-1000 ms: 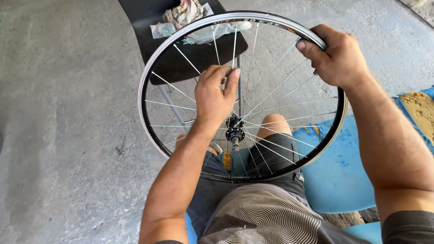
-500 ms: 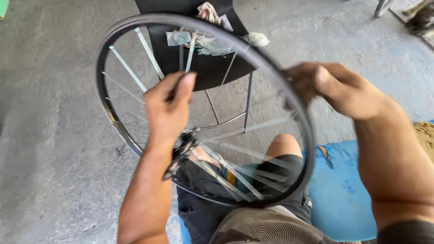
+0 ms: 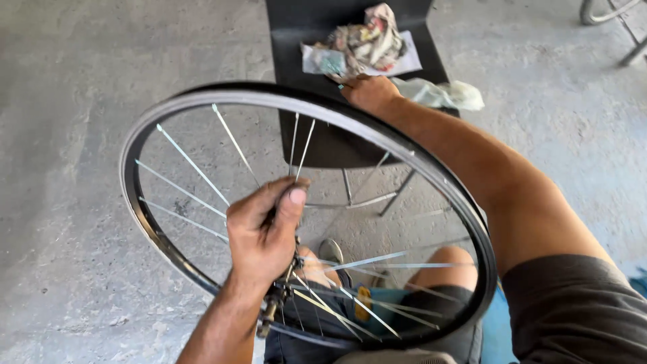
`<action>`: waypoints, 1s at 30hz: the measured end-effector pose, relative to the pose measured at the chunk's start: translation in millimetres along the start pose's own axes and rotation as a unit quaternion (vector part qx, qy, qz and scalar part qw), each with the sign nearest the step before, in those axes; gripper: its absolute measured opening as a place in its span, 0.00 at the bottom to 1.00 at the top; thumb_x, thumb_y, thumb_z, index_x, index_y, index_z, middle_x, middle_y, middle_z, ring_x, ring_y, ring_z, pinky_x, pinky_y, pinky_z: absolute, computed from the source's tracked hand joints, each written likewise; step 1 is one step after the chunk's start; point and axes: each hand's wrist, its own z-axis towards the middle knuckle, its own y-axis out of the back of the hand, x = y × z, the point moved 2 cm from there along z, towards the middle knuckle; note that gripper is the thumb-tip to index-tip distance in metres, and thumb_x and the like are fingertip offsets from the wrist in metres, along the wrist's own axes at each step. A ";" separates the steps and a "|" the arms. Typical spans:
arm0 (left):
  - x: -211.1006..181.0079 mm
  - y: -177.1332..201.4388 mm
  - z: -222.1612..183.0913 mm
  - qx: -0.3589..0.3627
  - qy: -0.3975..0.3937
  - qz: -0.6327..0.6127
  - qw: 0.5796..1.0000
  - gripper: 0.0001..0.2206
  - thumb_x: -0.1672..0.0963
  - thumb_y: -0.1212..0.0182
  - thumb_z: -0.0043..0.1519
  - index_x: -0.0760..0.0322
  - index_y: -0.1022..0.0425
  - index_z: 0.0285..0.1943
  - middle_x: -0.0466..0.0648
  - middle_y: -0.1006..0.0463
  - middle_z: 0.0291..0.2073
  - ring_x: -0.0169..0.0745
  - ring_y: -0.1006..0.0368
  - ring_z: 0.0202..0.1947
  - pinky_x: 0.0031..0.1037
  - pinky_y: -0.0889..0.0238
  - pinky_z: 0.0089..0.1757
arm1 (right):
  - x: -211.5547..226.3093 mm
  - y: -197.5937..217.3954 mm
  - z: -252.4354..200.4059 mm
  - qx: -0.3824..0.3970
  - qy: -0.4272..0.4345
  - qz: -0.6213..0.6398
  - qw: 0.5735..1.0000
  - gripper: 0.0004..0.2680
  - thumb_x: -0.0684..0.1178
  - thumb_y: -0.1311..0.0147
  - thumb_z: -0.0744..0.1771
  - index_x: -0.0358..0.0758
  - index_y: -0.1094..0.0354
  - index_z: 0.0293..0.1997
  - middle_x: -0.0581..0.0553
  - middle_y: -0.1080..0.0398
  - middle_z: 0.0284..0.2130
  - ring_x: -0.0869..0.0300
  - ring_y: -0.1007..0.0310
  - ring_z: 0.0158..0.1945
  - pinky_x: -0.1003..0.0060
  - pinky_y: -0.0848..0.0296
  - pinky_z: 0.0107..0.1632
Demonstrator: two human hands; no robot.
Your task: Removing rim tape and inspecting a bicycle wheel rim and spokes
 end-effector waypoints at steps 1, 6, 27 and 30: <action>4.9 1.7 2.0 -0.003 0.001 0.003 1.000 0.07 0.60 0.39 0.66 0.70 0.15 0.44 0.51 0.30 0.11 0.35 0.35 0.14 0.30 0.37 0.21 | 2.9 -0.5 9.5 -0.002 0.003 0.002 1.000 0.02 0.51 0.49 0.67 0.55 0.32 0.36 0.60 0.28 0.30 0.66 0.22 0.38 0.73 0.20 0.39; 15.0 1.5 6.7 -0.002 0.029 -0.014 0.999 0.07 0.61 0.39 0.65 0.70 0.15 0.44 0.52 0.26 0.13 0.33 0.33 0.14 0.28 0.36 0.20 | -0.2 -29.7 43.9 0.201 -0.110 0.045 0.972 0.06 0.52 0.44 0.60 0.49 0.20 0.27 0.48 0.25 0.18 0.51 0.19 0.26 0.55 0.23 0.24; 7.1 -25.9 -3.3 -0.016 0.018 0.010 1.000 0.07 0.61 0.38 0.66 0.70 0.14 0.42 0.49 0.30 0.12 0.30 0.37 0.18 0.27 0.39 0.22 | 2.6 -23.1 56.9 0.235 -0.127 0.108 0.957 0.09 0.48 0.49 0.64 0.48 0.18 0.34 0.47 0.19 0.30 0.50 0.15 0.39 0.54 0.18 0.40; 4.6 -30.8 5.2 -0.010 0.013 0.012 1.000 0.07 0.61 0.38 0.66 0.70 0.14 0.43 0.48 0.31 0.11 0.29 0.38 0.19 0.26 0.39 0.22 | -7.8 -9.9 51.0 0.229 -0.165 0.164 0.945 0.08 0.51 0.44 0.63 0.43 0.18 0.35 0.41 0.19 0.32 0.45 0.16 0.41 0.49 0.17 0.42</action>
